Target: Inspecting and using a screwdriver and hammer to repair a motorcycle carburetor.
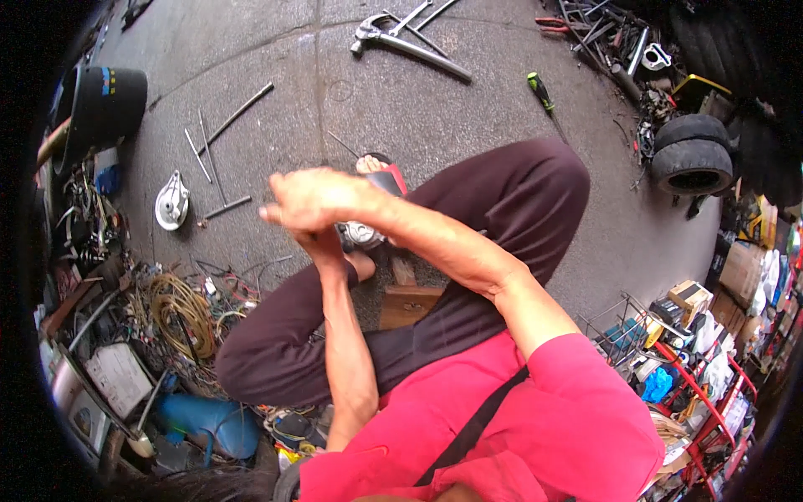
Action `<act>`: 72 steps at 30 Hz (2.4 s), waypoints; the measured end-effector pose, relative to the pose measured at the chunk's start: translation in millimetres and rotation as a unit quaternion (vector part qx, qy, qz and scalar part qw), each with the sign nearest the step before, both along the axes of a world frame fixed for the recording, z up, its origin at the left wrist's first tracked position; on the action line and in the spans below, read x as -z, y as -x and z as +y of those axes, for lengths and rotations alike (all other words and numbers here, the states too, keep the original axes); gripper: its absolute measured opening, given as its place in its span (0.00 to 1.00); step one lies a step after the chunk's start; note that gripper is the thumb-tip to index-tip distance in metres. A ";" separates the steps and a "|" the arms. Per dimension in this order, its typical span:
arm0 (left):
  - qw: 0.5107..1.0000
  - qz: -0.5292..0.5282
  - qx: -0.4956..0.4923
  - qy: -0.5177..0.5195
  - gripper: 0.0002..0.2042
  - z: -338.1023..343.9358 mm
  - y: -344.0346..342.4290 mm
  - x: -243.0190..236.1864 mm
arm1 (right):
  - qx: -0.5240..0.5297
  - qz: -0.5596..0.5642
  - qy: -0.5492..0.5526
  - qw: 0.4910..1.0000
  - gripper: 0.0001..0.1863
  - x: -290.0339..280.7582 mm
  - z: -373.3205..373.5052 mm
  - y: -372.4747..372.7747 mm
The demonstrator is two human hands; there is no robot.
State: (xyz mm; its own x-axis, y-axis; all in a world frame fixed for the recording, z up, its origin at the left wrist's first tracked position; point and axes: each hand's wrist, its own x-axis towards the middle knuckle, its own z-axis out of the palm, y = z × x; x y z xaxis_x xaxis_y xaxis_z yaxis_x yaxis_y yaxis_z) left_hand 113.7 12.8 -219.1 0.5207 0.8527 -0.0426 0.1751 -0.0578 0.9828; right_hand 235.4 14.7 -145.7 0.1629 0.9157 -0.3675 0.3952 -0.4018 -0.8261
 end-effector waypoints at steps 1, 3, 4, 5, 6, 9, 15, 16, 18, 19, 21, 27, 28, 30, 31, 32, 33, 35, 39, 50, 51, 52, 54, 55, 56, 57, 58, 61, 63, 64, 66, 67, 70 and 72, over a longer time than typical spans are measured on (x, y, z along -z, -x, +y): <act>0.996 0.038 -0.049 0.058 0.11 0.8 -0.3 1.9 | 0.051 0.013 -0.007 0.999 0.31 12.0 6.6 -23.1; 0.993 0.071 -0.075 0.049 0.08 -6.5 -0.6 2.1 | 0.178 -0.071 -0.004 0.982 0.33 47.2 19.4 -79.8; 0.990 0.067 -0.091 0.089 0.08 -8.9 -0.8 0.5 | 0.251 -0.145 -0.042 0.956 0.28 68.6 20.4 -111.0; 0.991 0.052 -0.080 0.099 0.08 -9.0 -1.0 -1.8 | 0.296 -0.220 -0.031 0.929 0.24 91.5 20.5 -143.1; 0.991 0.078 -0.075 0.083 0.09 -8.0 -1.7 -4.5 | 0.354 -0.268 -0.006 0.896 0.22 115.1 15.3 -169.7; 0.981 0.034 -0.113 0.154 0.09 -1.2 -1.9 -11.3 | 0.242 -0.327 0.260 0.876 0.23 176.7 -24.9 -229.7; 0.963 0.021 -0.167 0.210 0.07 10.5 12.1 -16.6 | 0.158 -0.515 0.254 0.803 0.23 247.6 -85.8 -226.7; 0.958 0.024 -0.183 0.219 0.08 12.6 12.4 -17.5 | 0.148 -0.550 0.224 0.791 0.20 249.5 -86.6 -221.2; 0.953 0.006 -0.194 0.231 0.07 16.3 8.8 -17.5 | 0.236 -0.557 0.167 0.779 0.15 253.2 -75.1 -200.7; 0.954 0.001 -0.193 0.229 0.07 18.8 7.2 -17.5 | 0.248 -0.489 0.220 0.807 0.20 249.3 -68.7 -193.9; 0.962 -0.009 -0.175 0.211 0.07 22.3 3.5 -15.1 | 0.201 -0.441 0.229 0.844 0.27 237.1 -53.0 -177.9; 0.983 -0.016 -0.069 0.168 0.08 22.2 -1.1 -2.5 | 0.493 0.409 0.040 0.767 0.12 178.2 8.7 -147.6; 0.986 -0.020 -0.038 0.160 0.09 21.3 0.1 -2.5 | 0.521 0.492 -0.021 0.697 0.10 164.3 8.7 -141.9; 0.992 -0.027 -0.002 0.124 0.11 23.9 -3.6 0.5 | 0.332 0.600 0.025 0.728 0.09 128.4 -14.5 -131.7; 0.993 -0.034 0.001 0.117 0.11 26.0 -4.1 1.0 | 0.363 0.534 0.034 0.763 0.07 112.8 -22.6 -115.1; 0.994 -0.013 0.033 0.105 0.11 27.3 -4.1 1.2 | 0.394 0.466 0.047 0.791 0.06 96.1 -37.0 -95.4; 0.993 0.011 0.066 0.095 0.12 26.9 -3.2 1.0 | 0.379 0.408 0.016 0.831 0.07 77.3 -49.4 -79.2; 0.991 0.019 0.094 0.090 0.12 25.7 -3.0 0.8 | 0.315 0.365 -0.071 0.873 0.08 37.8 -65.3 -55.0; 0.987 0.008 0.143 0.077 0.10 19.5 -5.8 1.2 | 0.278 0.082 -0.152 0.945 0.11 -43.9 -60.4 -32.5; 0.992 0.011 0.081 0.091 0.18 28.3 -0.8 -2.1 | 0.259 0.108 -0.138 0.950 0.16 -119.5 -73.3 -0.5; 0.994 0.004 0.083 0.072 0.17 27.3 -1.3 -1.1 | 0.247 0.122 -0.100 0.956 0.17 -108.4 -78.9 4.9; 0.995 -0.011 0.085 0.052 0.17 25.7 -1.3 0.1 | 0.239 0.138 -0.058 0.959 0.17 -97.4 -86.8 11.0; 0.990 -0.083 0.099 0.049 0.14 22.6 -2.5 1.5 | 0.227 0.030 -0.026 0.973 0.18 -75.3 -95.0 25.1; 0.991 -0.084 0.093 0.050 0.13 21.9 -2.7 1.7 | 0.218 -0.002 -0.026 0.976 0.19 -68.7 -100.9 30.5; 0.989 -0.116 0.086 0.027 0.12 21.0 -3.7 1.4 | 0.199 0.006 0.004 0.980 0.20 -65.2 -105.4 31.9; 0.991 -0.060 0.092 0.072 0.11 22.7 -2.2 0.4 | 0.200 0.005 0.002 0.980 0.20 -62.9 -106.6 35.5; 0.990 -0.054 0.105 0.073 0.11 23.5 -2.7 -0.7 | 0.201 0.002 -0.001 0.980 0.20 -63.7 -107.2 36.3; 0.987 -0.117 0.084 0.066 0.12 24.9 -6.3 -3.2 | 0.183 -0.072 -0.054 0.979 0.18 -75.1 -103.2 34.2; 0.994 -0.058 0.065 0.073 0.14 26.5 -4.9 -3.7 | 0.204 -0.113 -0.103 0.967 0.17 -86.7 -100.7 31.4; 0.994 -0.018 0.065 0.082 0.15 26.8 -0.2 -3.8 | 0.218 -0.137 -0.120 0.959 0.17 -91.7 -99.2 30.1; 0.993 -0.021 0.060 0.095 0.16 28.2 1.3 -2.1 | 0.230 -0.204 -0.171 0.936 0.16 -102.7 -100.5 28.0; 0.993 -0.018 0.062 0.101 0.16 28.3 1.1 -0.8 | 0.257 -0.188 -0.196 0.927 0.16 -105.5 -99.0 26.2; 0.992 -0.020 0.060 0.112 0.16 28.8 1.1 2.3 | 0.282 -0.158 -0.138 0.936 0.15 -110.3 -100.6 19.5; 0.990 -0.021 0.064 0.125 0.16 30.2 0.0 3.1 | 0.242 -0.159 -0.125 0.949 0.17 -105.0 -100.7 19.1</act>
